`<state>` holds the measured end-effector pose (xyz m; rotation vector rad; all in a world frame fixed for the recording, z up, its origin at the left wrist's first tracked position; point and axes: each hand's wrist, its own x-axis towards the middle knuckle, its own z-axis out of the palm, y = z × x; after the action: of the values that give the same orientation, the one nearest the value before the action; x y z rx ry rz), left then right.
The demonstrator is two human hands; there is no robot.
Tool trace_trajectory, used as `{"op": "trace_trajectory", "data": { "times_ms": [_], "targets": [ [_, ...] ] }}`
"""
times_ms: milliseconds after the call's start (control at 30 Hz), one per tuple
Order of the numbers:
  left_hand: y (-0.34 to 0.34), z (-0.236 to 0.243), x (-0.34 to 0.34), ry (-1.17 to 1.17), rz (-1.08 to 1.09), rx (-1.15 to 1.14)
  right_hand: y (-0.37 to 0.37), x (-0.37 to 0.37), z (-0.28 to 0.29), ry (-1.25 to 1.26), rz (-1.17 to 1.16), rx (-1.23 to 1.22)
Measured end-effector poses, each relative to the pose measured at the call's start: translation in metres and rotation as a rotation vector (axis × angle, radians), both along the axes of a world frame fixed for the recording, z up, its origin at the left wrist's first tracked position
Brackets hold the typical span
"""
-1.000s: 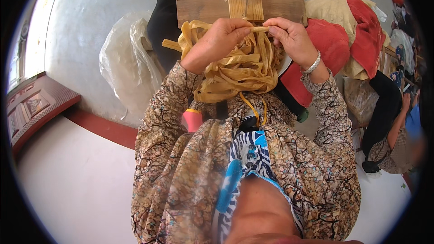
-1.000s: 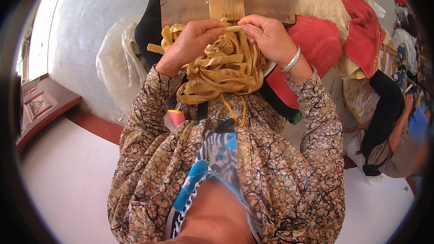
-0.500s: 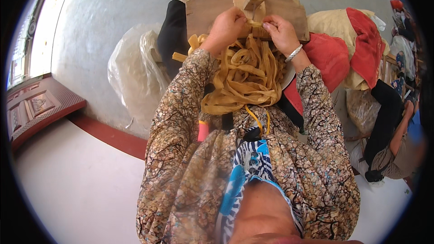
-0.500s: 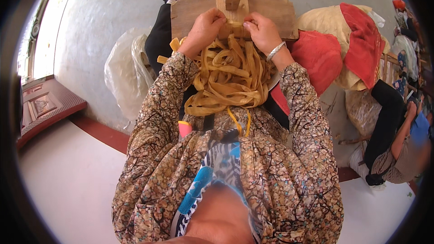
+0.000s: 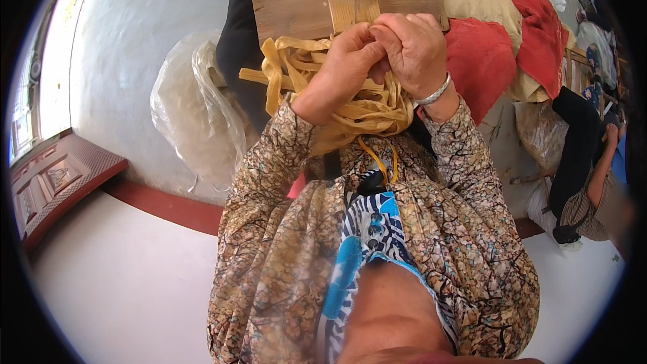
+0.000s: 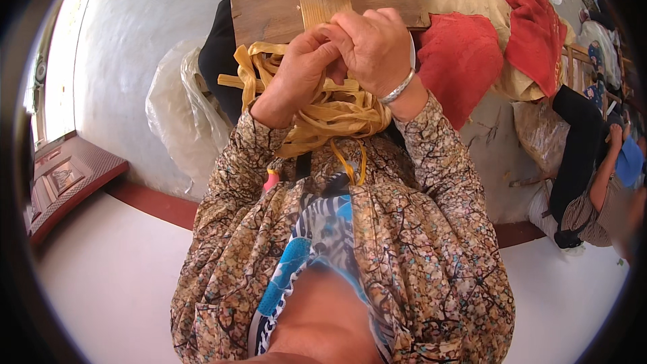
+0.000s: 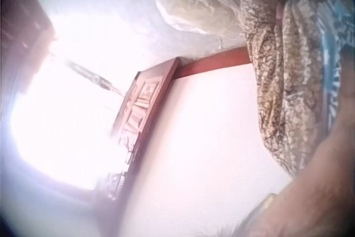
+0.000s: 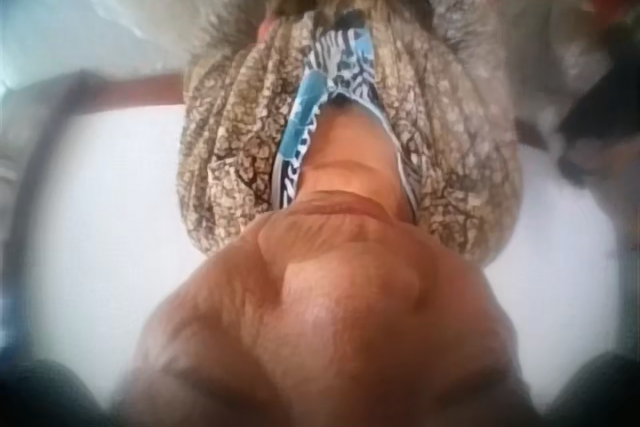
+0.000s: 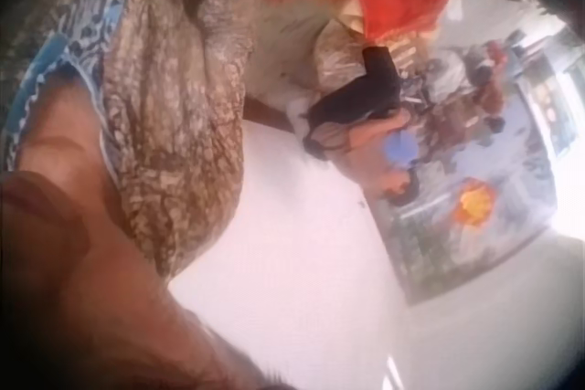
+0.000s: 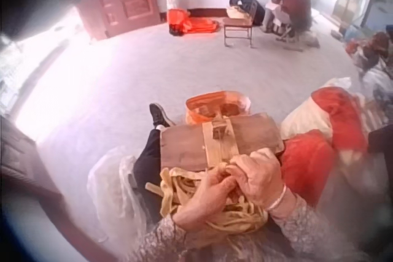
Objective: The person sits on the floor and weaves a basket using yellow strips of material. They interlace the strips by hand, pulling and adjusting them to form the basket structure.
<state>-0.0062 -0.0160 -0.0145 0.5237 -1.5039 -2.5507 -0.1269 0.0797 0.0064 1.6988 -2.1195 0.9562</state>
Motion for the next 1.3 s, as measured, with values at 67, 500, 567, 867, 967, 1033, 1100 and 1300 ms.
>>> {"op": "trace_trajectory", "data": {
  "times_ms": [67, 500, 567, 867, 967, 1033, 1100, 1300],
  "targets": [
    [0.008, 0.009, 0.013, -0.039, -0.105, 0.202, 0.003, 0.0, -0.003, -0.151, -0.046, 0.063],
    [-0.01, 0.081, 0.071, 0.011, -0.179, -0.39, 0.05, 0.083, 0.079, -1.576, 0.714, 0.153],
    [0.005, 0.052, 0.054, 0.09, -0.043, -0.223, 0.049, 0.072, 0.06, -1.673, 0.527, 0.008],
    [0.039, -0.011, 0.017, 0.049, 0.078, 0.105, 0.033, 0.032, -0.026, -0.472, -0.2, 0.136],
    [0.035, -0.025, 0.021, 0.07, 0.099, -0.153, 0.03, 0.023, -0.03, -0.219, -0.082, 0.007],
    [0.028, -0.022, 0.03, -0.107, 0.064, -0.96, 0.036, 0.022, -0.028, -0.206, -0.051, 0.156],
    [0.024, -0.021, 0.035, -0.116, 0.078, -1.394, 0.041, 0.024, -0.034, -0.503, -0.008, 0.233],
    [0.035, -0.038, 0.039, 0.14, 0.278, -1.213, 0.053, 0.043, -0.051, -2.19, 0.104, 0.069]
  ]
}}
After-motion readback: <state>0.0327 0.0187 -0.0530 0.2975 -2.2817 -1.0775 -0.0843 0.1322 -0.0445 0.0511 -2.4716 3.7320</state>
